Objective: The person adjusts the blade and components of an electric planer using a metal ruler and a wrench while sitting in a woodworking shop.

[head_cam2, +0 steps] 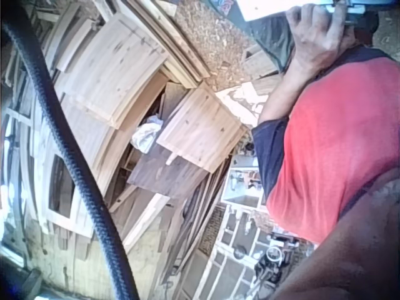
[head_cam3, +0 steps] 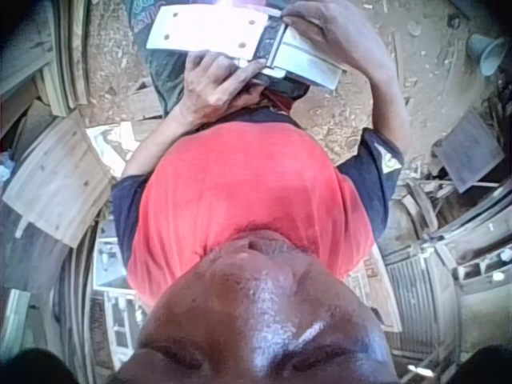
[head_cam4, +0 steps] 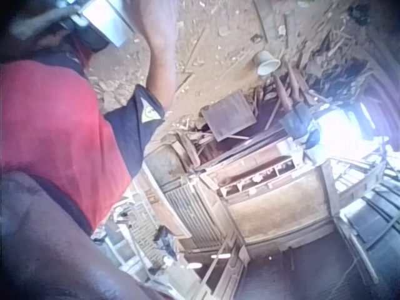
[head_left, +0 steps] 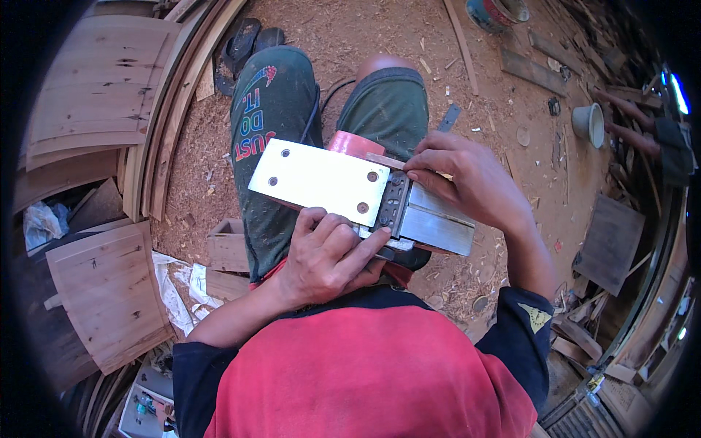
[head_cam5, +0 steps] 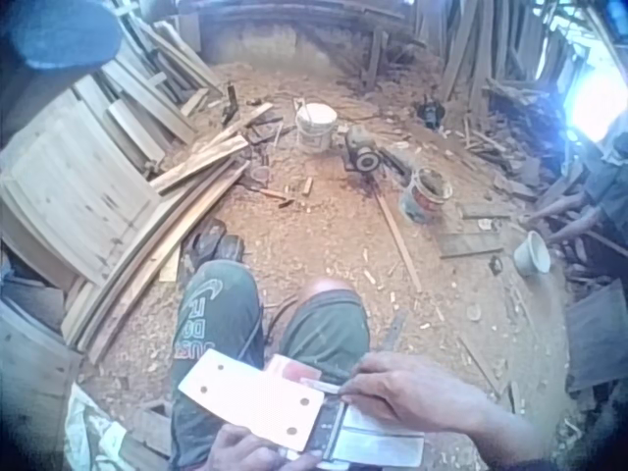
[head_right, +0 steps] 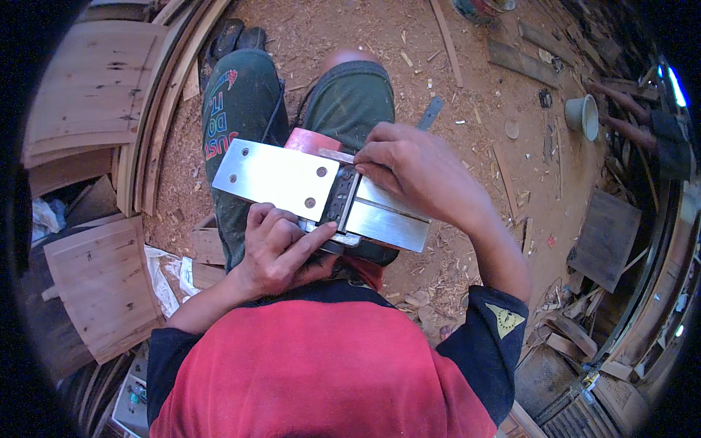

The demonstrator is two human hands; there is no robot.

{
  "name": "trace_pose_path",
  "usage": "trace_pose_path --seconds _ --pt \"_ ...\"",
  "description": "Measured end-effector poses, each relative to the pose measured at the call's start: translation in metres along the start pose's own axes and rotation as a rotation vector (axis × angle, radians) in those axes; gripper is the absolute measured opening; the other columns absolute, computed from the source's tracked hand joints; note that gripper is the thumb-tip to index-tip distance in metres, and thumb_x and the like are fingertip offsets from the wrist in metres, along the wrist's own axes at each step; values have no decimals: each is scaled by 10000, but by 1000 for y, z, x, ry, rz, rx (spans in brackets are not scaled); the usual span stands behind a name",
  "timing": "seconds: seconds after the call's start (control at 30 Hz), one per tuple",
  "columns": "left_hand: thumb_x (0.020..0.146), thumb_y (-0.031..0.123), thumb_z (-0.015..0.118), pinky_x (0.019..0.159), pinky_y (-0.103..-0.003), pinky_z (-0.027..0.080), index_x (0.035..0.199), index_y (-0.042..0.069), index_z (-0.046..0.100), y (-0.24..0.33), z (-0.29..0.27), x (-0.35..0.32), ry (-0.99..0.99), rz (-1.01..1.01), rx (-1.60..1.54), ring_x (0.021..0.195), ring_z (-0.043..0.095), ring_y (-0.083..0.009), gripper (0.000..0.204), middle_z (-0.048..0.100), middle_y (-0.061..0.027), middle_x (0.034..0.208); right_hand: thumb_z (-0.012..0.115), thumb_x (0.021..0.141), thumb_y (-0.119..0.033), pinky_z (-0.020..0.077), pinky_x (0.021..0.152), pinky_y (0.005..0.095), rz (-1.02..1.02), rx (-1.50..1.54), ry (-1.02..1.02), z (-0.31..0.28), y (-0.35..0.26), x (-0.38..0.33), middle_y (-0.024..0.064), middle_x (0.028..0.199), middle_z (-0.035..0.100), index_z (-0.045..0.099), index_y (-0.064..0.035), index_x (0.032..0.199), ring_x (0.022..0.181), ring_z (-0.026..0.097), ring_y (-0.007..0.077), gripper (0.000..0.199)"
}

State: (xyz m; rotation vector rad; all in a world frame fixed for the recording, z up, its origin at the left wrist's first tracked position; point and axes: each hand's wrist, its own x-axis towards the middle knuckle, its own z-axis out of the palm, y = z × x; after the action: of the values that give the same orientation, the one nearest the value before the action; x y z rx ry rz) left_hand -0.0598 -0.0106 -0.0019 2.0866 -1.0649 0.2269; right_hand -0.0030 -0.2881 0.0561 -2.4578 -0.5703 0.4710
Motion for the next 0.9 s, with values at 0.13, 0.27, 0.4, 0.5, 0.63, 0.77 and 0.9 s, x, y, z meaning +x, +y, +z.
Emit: trace_pose_path --seconds 0.13,0.27,0.4,0.5,0.63,0.77,0.9 --pt "722 241 853 820 -416 422 1247 94 755 1 -4 3 -59 2 -11 807 578 -195 554 471 -5 824 740 940 -137 553 830 433 -45 -17 32 -1 -7 2 120 994 694 764 -28 1042 974 691 335 151" --pt "724 209 834 833 -422 443 1243 88 753 3 -9 9 -99 0 -4 862 626 -208 539 563 -27 875 750 928 -141 551 825 432 -50 -11 6 0 -14 3 122 989 684 770 -31 1053 957 683 337 168" --pt "734 205 830 846 -423 453 1240 89 753 5 -11 11 -116 -13 10 906 652 -218 525 615 -51 923 749 932 -152 549 831 436 -31 -20 -19 -1 -17 5 126 995 683 775 -33 1062 963 682 338 179" --pt "741 202 826 847 -425 456 1239 91 753 6 -12 13 -134 -25 0 920 657 -220 515 622 -59 929 744 938 -159 547 840 441 -12 -33 -28 -2 -18 5 132 1001 682 777 -28 1068 972 680 340 188" --pt "749 205 829 847 -430 457 1236 94 753 6 -13 12 -150 -36 6 923 654 -221 506 619 -60 930 730 951 -171 548 847 444 -7 -51 -52 -2 -18 6 136 1017 680 772 -18 1062 982 679 343 194" --pt "753 210 831 848 -430 455 1234 97 753 7 -14 14 -164 -42 8 925 651 -222 500 619 -62 932 722 955 -178 552 846 442 -30 -109 -48 0 -18 6 136 1021 678 768 -17 1065 984 678 344 201" --pt "752 209 831 852 -428 456 1235 97 752 7 -15 14 -168 -42 7 927 651 -221 501 622 -63 934 723 948 -175 554 845 443 -27 -134 -57 -1 -20 6 134 1021 678 762 -19 1090 982 678 344 215"
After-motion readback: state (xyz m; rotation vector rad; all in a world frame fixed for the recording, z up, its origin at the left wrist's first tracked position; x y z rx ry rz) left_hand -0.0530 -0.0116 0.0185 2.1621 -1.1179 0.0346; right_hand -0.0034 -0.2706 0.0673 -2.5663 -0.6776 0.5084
